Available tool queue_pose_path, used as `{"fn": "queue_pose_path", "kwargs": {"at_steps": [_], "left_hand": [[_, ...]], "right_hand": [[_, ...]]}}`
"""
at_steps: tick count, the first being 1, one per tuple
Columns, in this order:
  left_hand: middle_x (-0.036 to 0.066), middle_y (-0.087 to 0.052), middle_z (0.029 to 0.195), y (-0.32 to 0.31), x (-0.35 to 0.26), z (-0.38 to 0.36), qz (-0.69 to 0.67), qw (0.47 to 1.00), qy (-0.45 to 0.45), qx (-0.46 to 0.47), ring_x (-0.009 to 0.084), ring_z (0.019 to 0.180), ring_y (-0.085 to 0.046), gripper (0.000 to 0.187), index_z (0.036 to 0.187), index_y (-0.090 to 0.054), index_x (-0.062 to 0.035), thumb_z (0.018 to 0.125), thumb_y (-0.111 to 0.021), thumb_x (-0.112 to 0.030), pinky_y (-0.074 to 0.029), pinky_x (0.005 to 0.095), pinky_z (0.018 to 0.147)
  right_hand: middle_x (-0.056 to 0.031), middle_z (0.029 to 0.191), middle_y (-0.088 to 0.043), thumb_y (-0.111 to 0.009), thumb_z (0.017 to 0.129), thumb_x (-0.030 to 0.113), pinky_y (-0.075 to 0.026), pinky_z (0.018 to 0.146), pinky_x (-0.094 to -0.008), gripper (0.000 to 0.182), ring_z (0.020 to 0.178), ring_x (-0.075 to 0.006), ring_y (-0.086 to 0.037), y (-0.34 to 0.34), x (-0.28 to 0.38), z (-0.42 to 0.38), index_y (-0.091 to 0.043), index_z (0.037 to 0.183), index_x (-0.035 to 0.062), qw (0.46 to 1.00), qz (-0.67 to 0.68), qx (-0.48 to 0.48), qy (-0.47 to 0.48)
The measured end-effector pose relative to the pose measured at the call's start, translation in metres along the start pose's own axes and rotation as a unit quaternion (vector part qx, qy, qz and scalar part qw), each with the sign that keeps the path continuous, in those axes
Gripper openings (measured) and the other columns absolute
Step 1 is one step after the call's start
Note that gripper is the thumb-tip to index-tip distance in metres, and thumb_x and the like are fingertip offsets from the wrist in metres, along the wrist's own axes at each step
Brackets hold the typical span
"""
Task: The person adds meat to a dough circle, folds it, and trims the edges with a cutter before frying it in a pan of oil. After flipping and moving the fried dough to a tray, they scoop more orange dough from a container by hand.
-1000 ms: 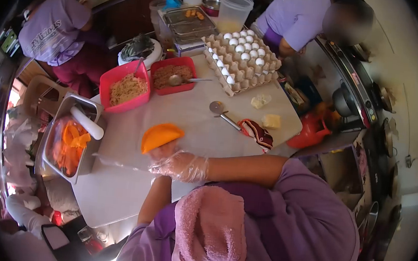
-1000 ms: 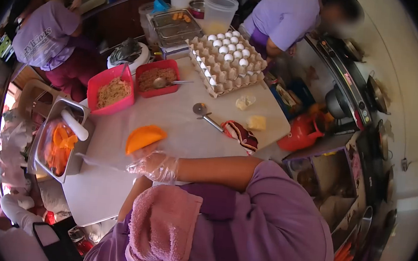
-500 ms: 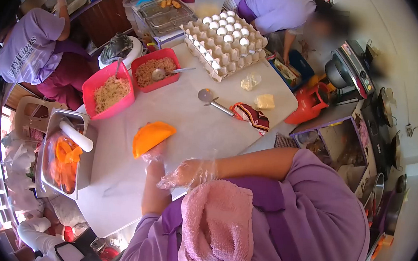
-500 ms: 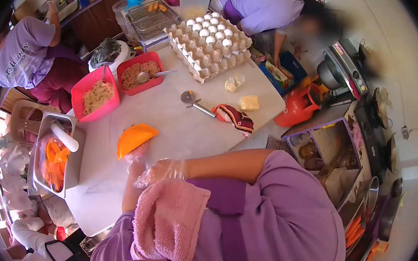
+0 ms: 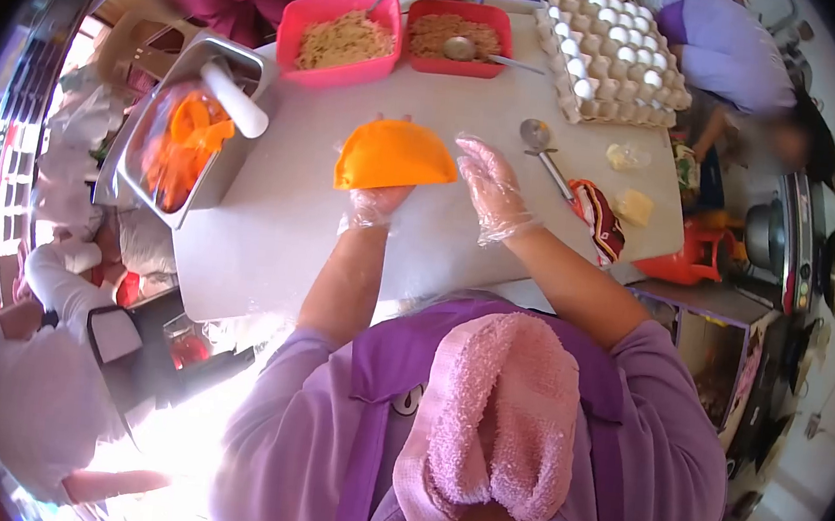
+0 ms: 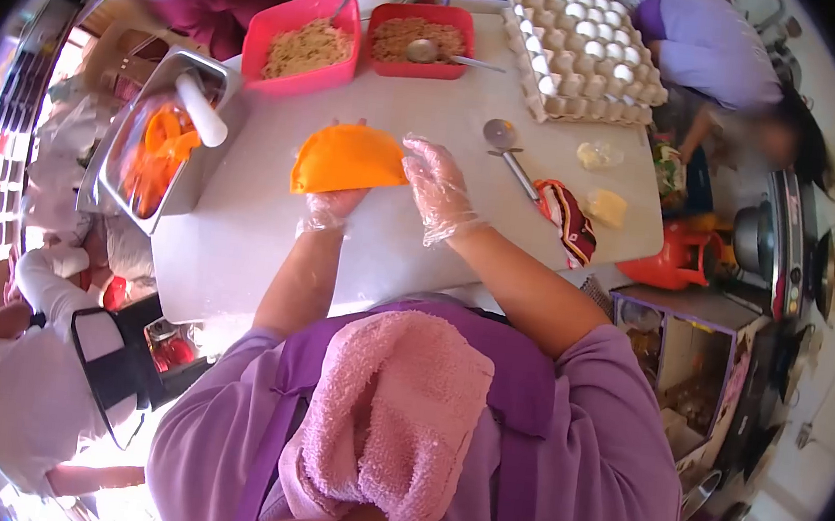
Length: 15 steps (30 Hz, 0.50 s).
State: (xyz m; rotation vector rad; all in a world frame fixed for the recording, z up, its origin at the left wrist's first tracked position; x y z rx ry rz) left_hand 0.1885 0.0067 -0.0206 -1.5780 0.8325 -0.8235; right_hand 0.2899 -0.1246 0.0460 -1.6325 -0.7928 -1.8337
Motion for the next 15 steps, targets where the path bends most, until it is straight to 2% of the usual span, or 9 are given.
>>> {"fn": "queue_pose_path", "kwargs": {"at_steps": [1,4,7,9,10,12,13,14,15], "left_hand": [[0.011,-0.042,0.139,-0.006,0.003,0.0,-0.02,0.999,0.006,-0.035,0.0332,0.127,-0.039,0.057,0.132,-0.047,-0.0222,0.087,-0.043,-0.058,-0.026,0.0595,0.106],[0.011,-0.045,0.136,-0.026,0.01,-0.007,0.035,0.999,-0.001,0.011,0.0312,0.125,-0.042,0.057,0.132,-0.047,-0.0197,0.088,-0.043,-0.057,-0.03,0.055,0.105],[0.01,-0.049,0.132,-0.03,0.017,-0.007,-0.048,0.997,0.027,0.061,0.029,0.121,-0.046,0.057,0.132,-0.046,-0.0162,0.091,-0.04,-0.055,-0.034,0.0483,0.105],[0.009,-0.05,0.13,-0.044,0.024,-0.014,0.03,0.997,0.007,0.077,0.0274,0.12,-0.047,0.056,0.132,-0.046,-0.0149,0.092,-0.038,-0.055,-0.036,0.0452,0.104],[0.009,-0.051,0.128,-0.053,0.028,-0.014,0.106,0.99,-0.012,0.092,0.0258,0.118,-0.049,0.056,0.131,-0.046,-0.0135,0.094,-0.036,-0.054,-0.037,0.0421,0.103],[0.009,-0.051,0.128,-0.046,0.031,-0.01,0.127,0.989,-0.037,0.064,0.0251,0.118,-0.049,0.055,0.131,-0.045,-0.0134,0.095,-0.035,-0.053,-0.037,0.0418,0.103],[0.009,-0.051,0.127,-0.04,0.032,-0.008,0.145,0.987,-0.057,0.032,0.0245,0.117,-0.049,0.054,0.131,-0.045,-0.0133,0.095,-0.033,-0.053,-0.036,0.0415,0.103],[0.009,-0.051,0.127,-0.042,0.037,-0.007,0.145,0.987,-0.061,0.034,0.0245,0.117,-0.049,0.054,0.131,-0.045,-0.0133,0.095,-0.033,-0.053,-0.036,0.0415,0.103],[0.008,-0.05,0.128,-0.043,0.042,-0.007,0.221,0.973,-0.063,0.026,0.0234,0.118,-0.048,0.055,0.131,-0.044,-0.0127,0.096,-0.032,-0.053,-0.035,0.0404,0.104]], "right_hand": [[-0.0169,0.119,-0.055,-0.056,0.089,0.016,-0.042,0.095,-0.0379,0.032,0.112,-0.0302,-0.051,-0.006,0.008,0.003,-0.054,0.117,0.0012,0.989,-0.127,0.004,0.073],[-0.0181,0.125,-0.05,-0.054,0.091,0.015,-0.036,0.102,-0.0368,0.035,0.118,-0.0297,-0.047,-0.035,0.029,0.009,-0.05,0.123,-0.0006,0.963,-0.23,0.001,0.139],[-0.019,0.126,-0.049,-0.049,0.093,0.026,-0.034,0.103,-0.0399,0.042,0.119,-0.035,-0.045,-0.053,0.014,0.02,-0.048,0.126,0.001,0.957,-0.265,0.0,0.117],[-0.0186,0.127,-0.05,-0.047,0.093,0.032,-0.034,0.103,-0.0412,0.044,0.118,-0.0363,-0.044,-0.057,0.004,0.024,-0.048,0.127,0.0026,0.955,-0.276,0.0,0.111],[-0.0163,0.128,-0.049,-0.045,0.094,0.035,-0.034,0.103,-0.0394,0.047,0.119,-0.0338,-0.045,-0.056,-0.001,0.026,-0.047,0.128,0.002,0.974,-0.211,0.011,0.087],[-0.0141,0.129,-0.049,-0.042,0.095,0.039,-0.034,0.103,-0.0376,0.05,0.119,-0.0312,-0.046,-0.056,-0.004,0.029,-0.046,0.128,0.0015,0.987,-0.142,0.027,0.066],[-0.011,0.128,-0.05,-0.042,0.095,0.04,-0.034,0.103,-0.0353,0.051,0.118,-0.0271,-0.047,-0.055,-0.013,0.029,-0.045,0.129,0.0014,0.998,0.044,0.039,-0.021],[-0.0079,0.127,-0.05,-0.042,0.095,0.041,-0.035,0.102,-0.0329,0.052,0.117,-0.023,-0.048,-0.057,-0.015,0.026,-0.045,0.129,0.0012,0.966,0.227,0.051,-0.108],[-0.0039,0.126,-0.05,-0.042,0.096,0.043,-0.035,0.101,-0.0296,0.053,0.115,-0.0165,-0.049,-0.055,-0.011,0.022,-0.045,0.131,0.0033,0.931,0.297,0.036,-0.207]]}}
Point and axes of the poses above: each hand's wrist, its own z-axis towards the middle knuckle, its own y-axis out of the back of the hand, x = y × z, the point moved 5 cm from there along z, towards the middle knuckle
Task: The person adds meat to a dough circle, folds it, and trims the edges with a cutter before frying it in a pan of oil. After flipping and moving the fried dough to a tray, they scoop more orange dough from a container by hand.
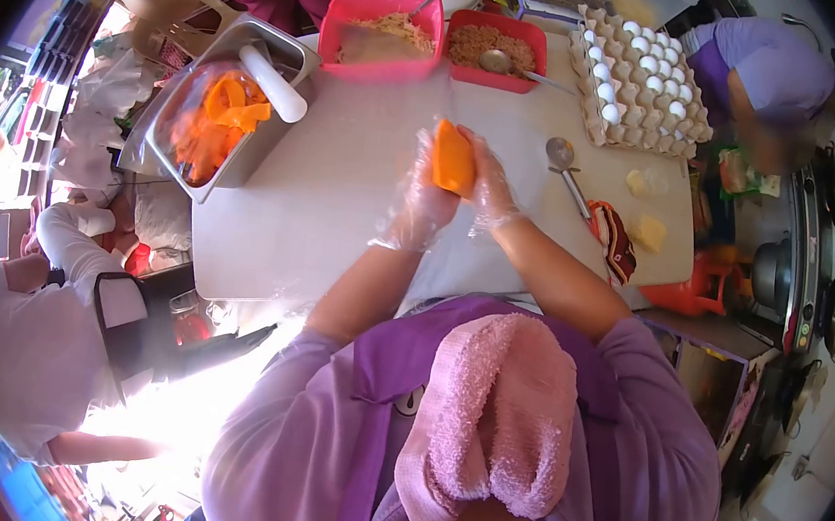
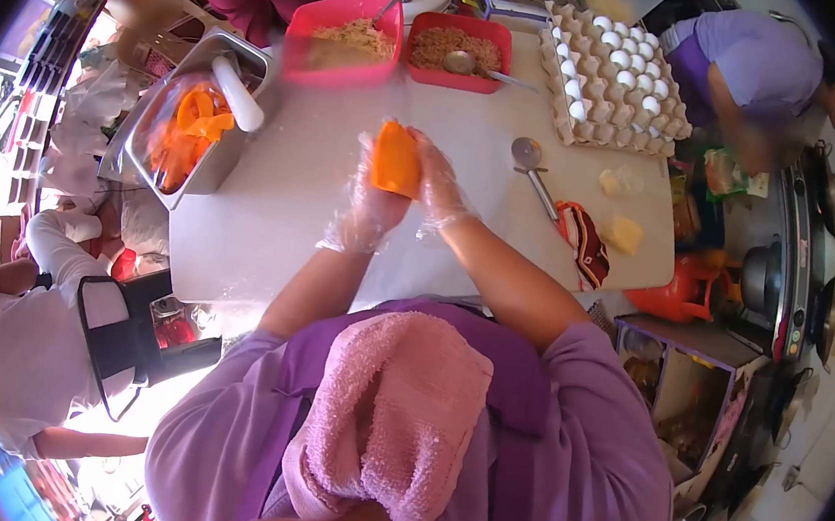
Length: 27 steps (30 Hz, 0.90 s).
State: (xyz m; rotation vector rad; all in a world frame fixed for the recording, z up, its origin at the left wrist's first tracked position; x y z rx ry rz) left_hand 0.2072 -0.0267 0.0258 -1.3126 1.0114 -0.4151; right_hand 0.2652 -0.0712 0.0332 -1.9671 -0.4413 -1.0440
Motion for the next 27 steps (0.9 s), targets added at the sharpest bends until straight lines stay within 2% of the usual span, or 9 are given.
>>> {"fn": "queue_pose_path", "kwargs": {"at_steps": [5,8,11,13,17,19,21,23,27], "left_hand": [[0.01,-0.034,0.144,-0.045,0.004,-0.016,0.177,0.984,0.03,0.013,0.0214,0.132,-0.033,0.064,0.144,-0.023,-0.0084,0.097,-0.028,-0.052,-0.022,0.0369,0.111],[0.013,-0.014,0.153,-0.008,0.024,-0.005,0.22,0.969,-0.052,0.101,0.0216,0.14,-0.016,0.068,0.146,-0.01,-0.0031,0.098,-0.03,-0.047,-0.01,0.0359,0.115],[0.008,-0.001,0.155,-0.048,0.021,-0.009,0.173,0.98,0.046,0.093,0.0185,0.142,-0.004,0.076,0.147,-0.003,-0.0027,0.096,-0.03,-0.052,-0.002,0.0376,0.115],[0.006,-0.004,0.155,-0.055,0.01,-0.011,0.161,0.981,0.059,0.088,0.0189,0.142,-0.003,0.075,0.147,-0.003,-0.0048,0.096,-0.029,-0.053,-0.001,0.0361,0.115],[0.007,-0.005,0.155,-0.063,-0.011,-0.012,0.068,0.986,0.108,0.112,0.0221,0.142,0.0,0.081,0.148,-0.007,-0.0161,0.088,-0.029,-0.066,0.006,0.0476,0.111],[0.008,-0.005,0.155,-0.065,-0.025,-0.014,0.02,0.983,0.132,0.126,0.0237,0.143,0.002,0.085,0.149,-0.009,-0.0218,0.084,-0.029,-0.073,0.01,0.0534,0.109],[0.009,-0.006,0.155,-0.04,-0.049,-0.018,0.036,0.981,0.138,0.132,0.0289,0.142,-0.001,0.086,0.148,-0.012,-0.0261,0.081,-0.029,-0.077,0.008,0.0562,0.108],[0.012,-0.015,0.153,0.008,-0.069,-0.025,0.182,0.97,0.123,0.1,0.0325,0.141,-0.011,0.086,0.148,-0.015,-0.021,0.082,-0.026,-0.076,-0.001,0.0597,0.108],[0.016,-0.027,0.148,0.086,-0.123,-0.081,0.075,0.987,0.14,-0.015,0.0355,0.133,-0.031,0.094,0.147,-0.019,-0.0138,0.079,-0.032,-0.078,-0.017,0.0606,0.106]], "right_hand": [[-0.0053,0.129,-0.05,-0.033,0.096,0.051,-0.039,0.1,-0.0314,0.059,0.117,-0.0164,-0.049,0.029,0.002,-0.007,-0.043,0.134,0.007,0.991,0.073,0.106,0.047],[-0.009,0.136,-0.046,-0.028,0.096,0.053,-0.036,0.104,-0.0404,0.063,0.124,-0.0211,-0.046,0.044,0.001,-0.006,-0.037,0.138,0.0075,0.945,0.221,0.241,0.003],[-0.0098,0.136,-0.047,-0.038,0.093,0.054,-0.037,0.104,-0.0416,0.063,0.123,-0.0246,-0.047,0.062,0.015,-0.006,-0.041,0.136,0.0095,0.979,0.1,0.153,0.086],[-0.0089,0.134,-0.049,-0.044,0.091,0.05,-0.039,0.102,-0.0453,0.057,0.122,-0.0252,-0.048,0.058,0.026,-0.011,-0.044,0.134,0.0123,0.962,0.183,0.196,0.059],[-0.0077,0.131,-0.052,-0.054,0.087,0.045,-0.039,0.098,-0.0511,0.053,0.12,-0.0275,-0.048,0.071,0.043,-0.018,-0.05,0.128,0.0122,0.939,0.278,0.202,-0.011],[-0.0081,0.13,-0.053,-0.055,0.086,0.044,-0.038,0.098,-0.0522,0.051,0.119,-0.0285,-0.049,0.099,0.041,-0.011,-0.053,0.125,0.0113,0.935,0.338,0.108,-0.015],[-0.0086,0.128,-0.054,-0.055,0.086,0.043,-0.037,0.099,-0.0525,0.049,0.117,-0.0286,-0.05,0.107,0.047,-0.011,-0.054,0.124,0.0108,0.934,0.335,0.12,-0.008],[-0.0092,0.127,-0.055,-0.056,0.086,0.042,-0.037,0.099,-0.0528,0.048,0.116,-0.0286,-0.051,0.108,0.05,-0.016,-0.055,0.122,0.0104,0.935,0.331,0.129,-0.002],[-0.01,0.122,-0.058,-0.056,0.086,0.039,-0.037,0.098,-0.0552,0.045,0.111,-0.0304,-0.053,0.108,0.049,-0.026,-0.057,0.118,0.0076,0.94,0.34,0.03,-0.022]]}}
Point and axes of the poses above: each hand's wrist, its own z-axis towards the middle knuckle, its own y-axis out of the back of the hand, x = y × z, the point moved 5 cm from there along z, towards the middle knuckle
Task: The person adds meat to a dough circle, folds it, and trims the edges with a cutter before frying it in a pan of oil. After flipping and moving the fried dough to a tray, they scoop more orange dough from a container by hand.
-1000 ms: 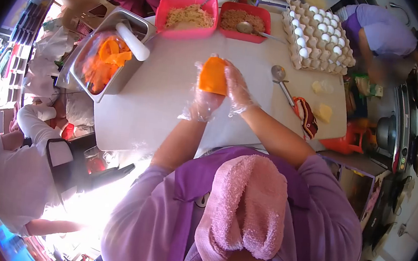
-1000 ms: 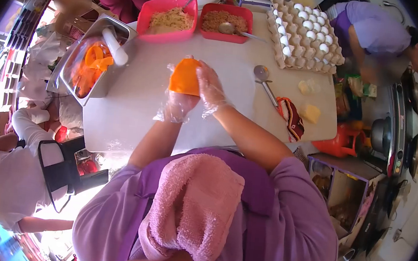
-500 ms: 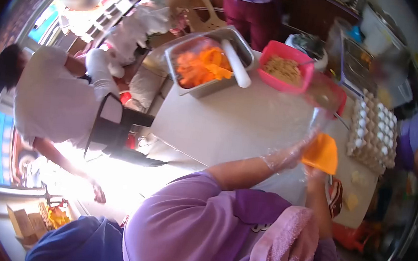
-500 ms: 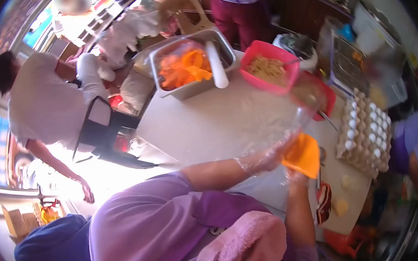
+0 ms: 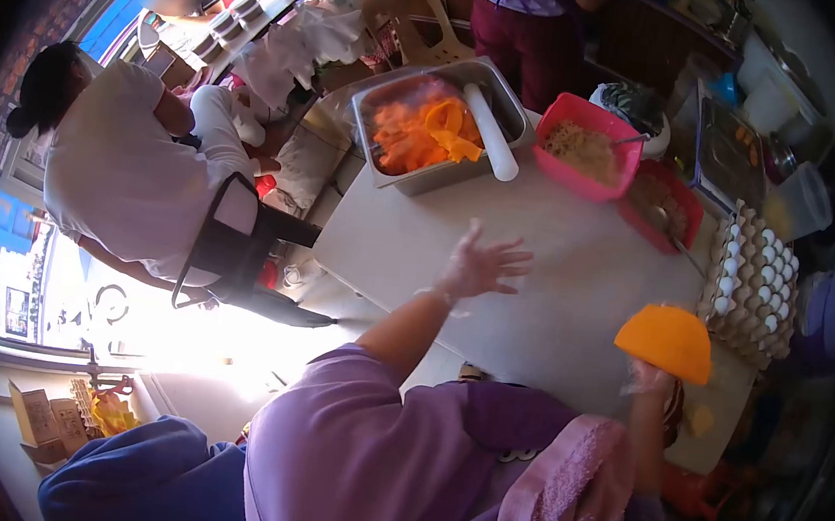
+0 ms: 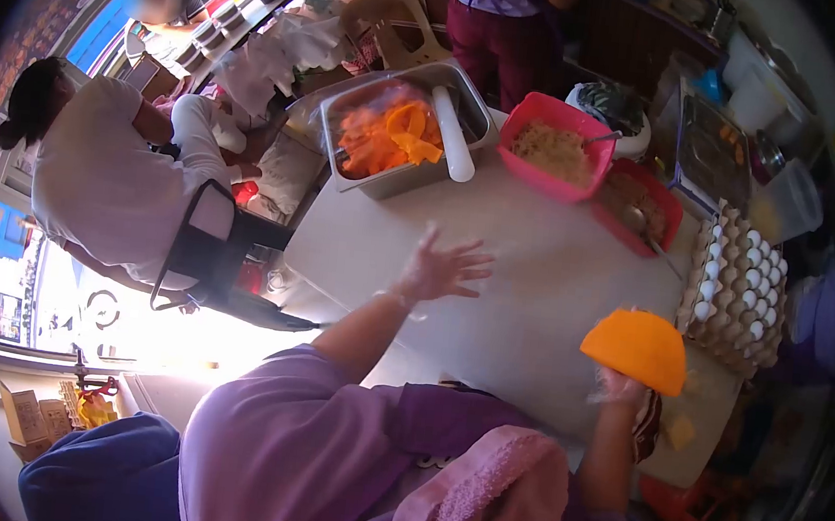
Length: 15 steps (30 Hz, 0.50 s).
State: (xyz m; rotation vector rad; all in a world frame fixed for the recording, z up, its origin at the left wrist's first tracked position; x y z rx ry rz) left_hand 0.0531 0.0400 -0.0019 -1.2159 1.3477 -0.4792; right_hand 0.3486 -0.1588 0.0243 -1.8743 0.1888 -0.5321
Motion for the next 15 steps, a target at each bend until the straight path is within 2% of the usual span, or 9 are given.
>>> {"fn": "queue_pose_path", "kwargs": {"at_steps": [3,4,6,7,9,10,12,13,15], "left_hand": [[0.019,-0.03,0.145,0.006,-0.024,-0.047,-0.099,0.985,-0.017,0.142,0.0361,0.127,-0.039,0.096,0.146,-0.02,-0.0121,0.078,-0.033,-0.079,-0.025,0.0588,0.104],[0.019,-0.03,0.145,0.007,-0.028,-0.052,-0.1,0.985,-0.019,0.14,0.0361,0.127,-0.039,0.096,0.146,-0.02,-0.0121,0.078,-0.033,-0.079,-0.025,0.0588,0.104],[0.02,-0.033,0.143,0.014,-0.03,-0.059,0.116,0.993,0.024,-0.021,0.037,0.122,-0.046,0.096,0.145,-0.024,-0.0096,0.078,-0.045,-0.074,-0.032,0.057,0.101],[0.02,-0.033,0.143,0.007,-0.029,-0.06,0.116,0.993,0.022,-0.023,0.037,0.122,-0.046,0.096,0.145,-0.024,-0.0096,0.078,-0.045,-0.074,-0.032,0.057,0.101],[0.02,-0.036,0.142,0.006,-0.022,-0.055,0.372,0.906,0.064,-0.19,0.0358,0.121,-0.047,0.093,0.144,-0.025,-0.0079,0.077,-0.059,-0.063,-0.035,0.0558,0.099],[0.02,-0.036,0.142,0.018,-0.01,-0.047,0.372,0.906,0.064,-0.191,0.0358,0.121,-0.047,0.093,0.144,-0.025,-0.0079,0.077,-0.059,-0.063,-0.035,0.0558,0.099],[0.019,-0.035,0.143,0.054,0.012,-0.028,0.628,0.74,0.03,-0.24,0.0366,0.122,-0.046,0.091,0.143,-0.029,-0.0094,0.074,-0.068,-0.054,-0.035,0.0564,0.099],[0.019,-0.035,0.143,0.043,0.022,-0.023,0.628,0.74,0.03,-0.24,0.0366,0.122,-0.046,0.091,0.143,-0.029,-0.0094,0.074,-0.068,-0.054,-0.035,0.0564,0.099],[0.016,-0.03,0.146,-0.003,0.025,-0.016,0.805,0.524,-0.032,-0.277,0.0367,0.13,-0.037,0.077,0.141,-0.033,-0.013,0.081,-0.062,-0.051,-0.028,0.0558,0.105]], "right_hand": [[-0.0106,0.121,-0.058,-0.058,0.084,0.039,-0.036,0.097,-0.0563,0.045,0.111,-0.0316,-0.053,0.002,-0.007,-0.004,-0.059,0.115,0.0063,0.999,0.023,-0.036,-0.017],[-0.0109,0.121,-0.058,-0.058,0.084,0.039,-0.036,0.097,-0.0569,0.045,0.111,-0.0323,-0.052,0.004,-0.012,-0.004,-0.059,0.114,0.0058,0.997,0.047,-0.043,-0.038],[-0.0112,0.122,-0.057,-0.059,0.084,0.04,-0.036,0.097,-0.0568,0.046,0.112,-0.0322,-0.052,0.005,-0.018,-0.002,-0.058,0.115,0.0058,0.998,0.037,0.001,-0.059],[-0.0116,0.123,-0.056,-0.059,0.084,0.04,-0.035,0.098,-0.0567,0.048,0.113,-0.0321,-0.051,0.004,-0.022,0.0,-0.058,0.117,0.0058,0.996,0.028,0.048,-0.075],[-0.0113,0.125,-0.055,-0.059,0.083,0.041,-0.034,0.099,-0.0568,0.049,0.114,-0.0324,-0.05,0.015,-0.023,0.004,-0.057,0.119,0.0067,0.997,0.015,0.046,-0.068],[-0.011,0.127,-0.054,-0.059,0.083,0.041,-0.034,0.099,-0.0568,0.05,0.115,-0.0326,-0.05,0.021,-0.023,0.006,-0.056,0.12,0.0076,0.997,0.002,0.044,-0.058],[-0.0106,0.127,-0.054,-0.059,0.083,0.041,-0.033,0.1,-0.0575,0.05,0.115,-0.0328,-0.049,0.022,-0.027,0.007,-0.055,0.122,0.009,0.998,0.01,0.04,-0.057],[-0.0101,0.128,-0.054,-0.059,0.083,0.041,-0.032,0.1,-0.0582,0.05,0.116,-0.033,-0.049,0.022,-0.029,0.008,-0.055,0.123,0.0104,0.998,0.017,0.035,-0.055],[-0.0098,0.129,-0.053,-0.058,0.084,0.041,-0.032,0.1,-0.059,0.049,0.116,-0.033,-0.049,0.022,-0.032,0.008,-0.055,0.122,0.0114,0.998,0.016,0.033,-0.06]]}}
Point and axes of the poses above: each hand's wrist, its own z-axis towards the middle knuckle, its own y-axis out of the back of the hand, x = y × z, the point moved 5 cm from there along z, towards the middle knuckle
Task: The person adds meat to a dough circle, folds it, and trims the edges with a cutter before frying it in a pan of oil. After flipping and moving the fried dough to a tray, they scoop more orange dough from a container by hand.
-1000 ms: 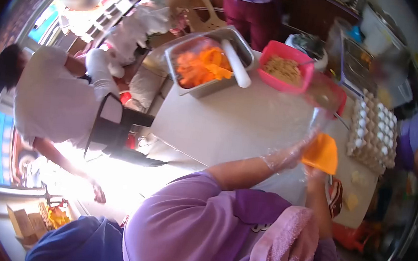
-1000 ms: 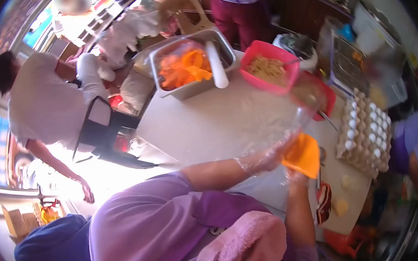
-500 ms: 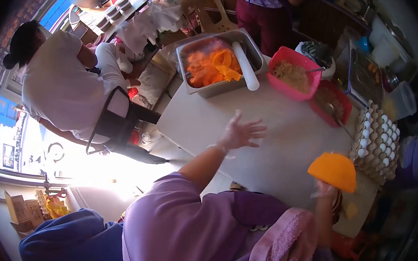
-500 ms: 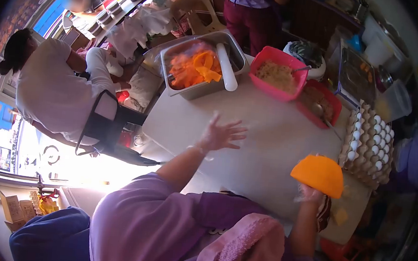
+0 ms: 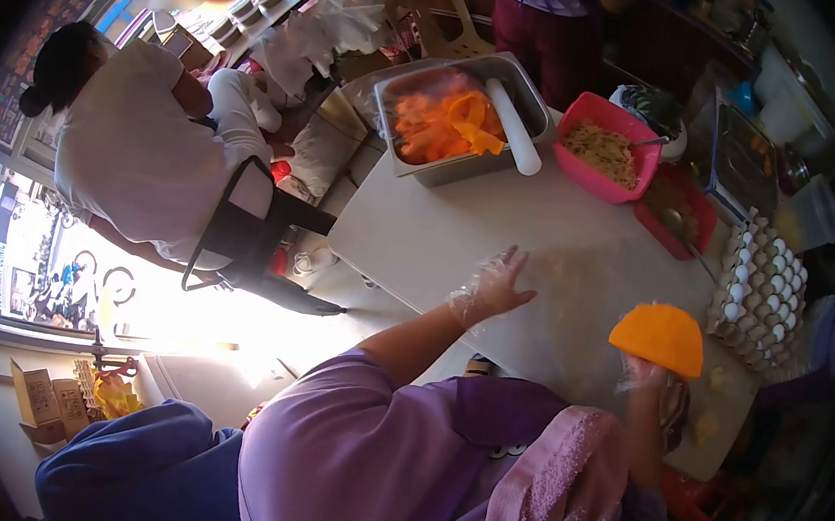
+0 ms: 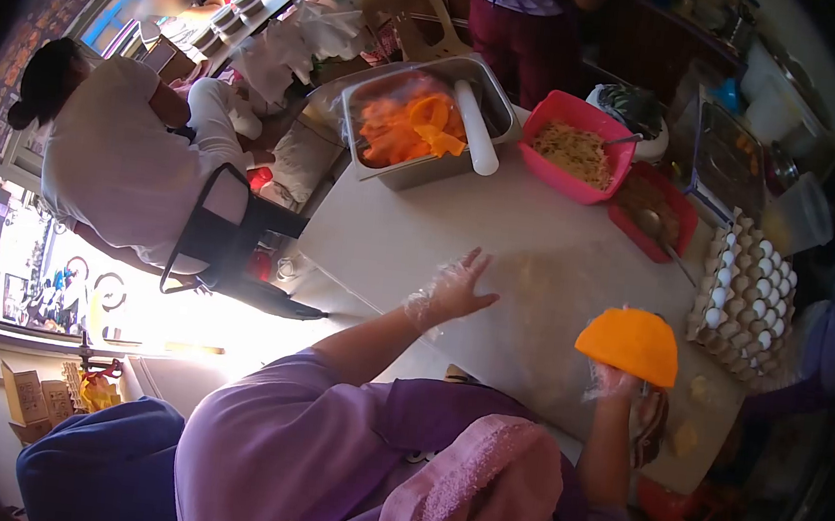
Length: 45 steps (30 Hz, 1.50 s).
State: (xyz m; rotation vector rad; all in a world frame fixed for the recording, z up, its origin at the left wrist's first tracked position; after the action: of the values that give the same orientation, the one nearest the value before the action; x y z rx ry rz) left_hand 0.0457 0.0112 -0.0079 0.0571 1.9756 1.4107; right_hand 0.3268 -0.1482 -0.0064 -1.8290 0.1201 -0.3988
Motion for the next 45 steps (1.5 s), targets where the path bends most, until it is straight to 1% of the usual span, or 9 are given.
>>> {"fn": "queue_pose_path", "kwargs": {"at_steps": [1,3,4,6,9,29,36,40,45], "left_hand": [[0.016,-0.03,0.146,-0.001,-0.012,0.001,0.0,1.0,0.001,0.001,0.0367,0.13,-0.037,0.077,0.141,-0.033,-0.013,0.081,-0.062,-0.051,-0.028,0.0558,0.105],[0.014,-0.025,0.149,-0.004,-0.052,0.001,0.116,0.967,-0.22,-0.047,0.0352,0.137,-0.024,0.061,0.139,-0.039,-0.0182,0.087,-0.054,-0.047,-0.02,0.0561,0.109],[0.014,-0.025,0.149,-0.01,-0.059,0.005,0.115,0.967,-0.221,-0.046,0.0352,0.137,-0.024,0.061,0.139,-0.039,-0.0182,0.087,-0.054,-0.047,-0.02,0.0561,0.109],[0.012,-0.023,0.15,-0.036,-0.072,0.004,0.128,0.937,-0.312,0.087,0.0323,0.14,-0.016,0.054,0.138,-0.04,-0.0211,0.09,-0.048,-0.043,-0.014,0.0563,0.11],[0.011,-0.023,0.151,-0.066,-0.058,0.007,0.16,0.926,-0.297,0.169,0.0323,0.14,-0.018,0.055,0.138,-0.04,-0.0215,0.089,-0.048,-0.045,-0.013,0.057,0.11],[0.014,-0.019,0.151,-0.032,0.021,-0.072,0.163,0.979,-0.076,0.096,0.0389,0.138,-0.017,0.058,0.144,-0.028,-0.0199,0.093,-0.042,-0.042,-0.013,0.0615,0.107],[0.017,-0.018,0.151,-0.02,0.006,-0.083,0.185,0.971,0.031,0.145,0.04,0.139,-0.016,0.063,0.145,-0.024,-0.0147,0.092,-0.039,-0.045,-0.014,0.0604,0.108],[0.019,-0.017,0.151,-0.023,-0.016,-0.074,0.181,0.98,0.013,0.086,0.0399,0.139,-0.015,0.066,0.146,-0.024,-0.0139,0.092,-0.04,-0.047,-0.014,0.0602,0.108],[0.02,-0.016,0.151,-0.052,-0.057,-0.054,0.117,0.953,-0.237,0.147,0.0393,0.139,-0.015,0.07,0.145,-0.025,-0.0146,0.089,-0.043,-0.051,-0.012,0.0612,0.108]], "right_hand": [[-0.0095,0.13,-0.053,-0.058,0.084,0.041,-0.031,0.1,-0.0597,0.047,0.116,-0.0331,-0.049,0.0,-0.002,-0.001,-0.056,0.122,0.0124,1.0,-0.002,-0.003,-0.004],[-0.0092,0.129,-0.053,-0.057,0.085,0.04,-0.031,0.099,-0.0601,0.046,0.116,-0.0327,-0.049,0.001,-0.004,0.0,-0.056,0.121,0.0125,1.0,0.005,-0.01,-0.005],[-0.0089,0.129,-0.053,-0.056,0.086,0.04,-0.031,0.099,-0.0604,0.045,0.117,-0.0323,-0.049,0.003,-0.004,-0.001,-0.057,0.121,0.0125,1.0,0.011,-0.017,-0.006],[-0.0085,0.128,-0.055,-0.056,0.086,0.041,-0.032,0.098,-0.0598,0.044,0.116,-0.0318,-0.05,-0.002,-0.006,-0.005,-0.058,0.12,0.0128,1.0,0.024,-0.018,-0.003],[-0.0078,0.124,-0.057,-0.056,0.085,0.041,-0.033,0.097,-0.0582,0.043,0.114,-0.0308,-0.051,0.001,0.0,-0.011,-0.059,0.118,0.0132,0.999,0.017,-0.028,-0.001],[-0.0138,0.114,-0.06,-0.058,0.084,0.041,-0.038,0.095,-0.0534,0.05,0.106,-0.0312,-0.055,-0.031,0.009,-0.041,-0.056,0.118,0.003,1.0,0.004,0.027,-0.004],[-0.008,0.116,-0.06,-0.058,0.085,0.04,-0.037,0.094,-0.0577,0.041,0.107,-0.0311,-0.055,-0.036,0.004,-0.039,-0.06,0.116,0.0136,1.0,-0.006,0.004,0.023],[-0.009,0.117,-0.06,-0.052,0.09,0.037,-0.037,0.095,-0.0538,0.037,0.107,-0.0304,-0.054,-0.041,-0.001,-0.04,-0.06,0.115,0.0112,1.0,-0.014,0.008,0.022],[-0.0091,0.117,-0.06,-0.052,0.089,0.038,-0.037,0.095,-0.0561,0.038,0.107,-0.0314,-0.054,-0.05,-0.008,-0.043,-0.06,0.116,0.0116,1.0,-0.01,0.027,0.009]]}}
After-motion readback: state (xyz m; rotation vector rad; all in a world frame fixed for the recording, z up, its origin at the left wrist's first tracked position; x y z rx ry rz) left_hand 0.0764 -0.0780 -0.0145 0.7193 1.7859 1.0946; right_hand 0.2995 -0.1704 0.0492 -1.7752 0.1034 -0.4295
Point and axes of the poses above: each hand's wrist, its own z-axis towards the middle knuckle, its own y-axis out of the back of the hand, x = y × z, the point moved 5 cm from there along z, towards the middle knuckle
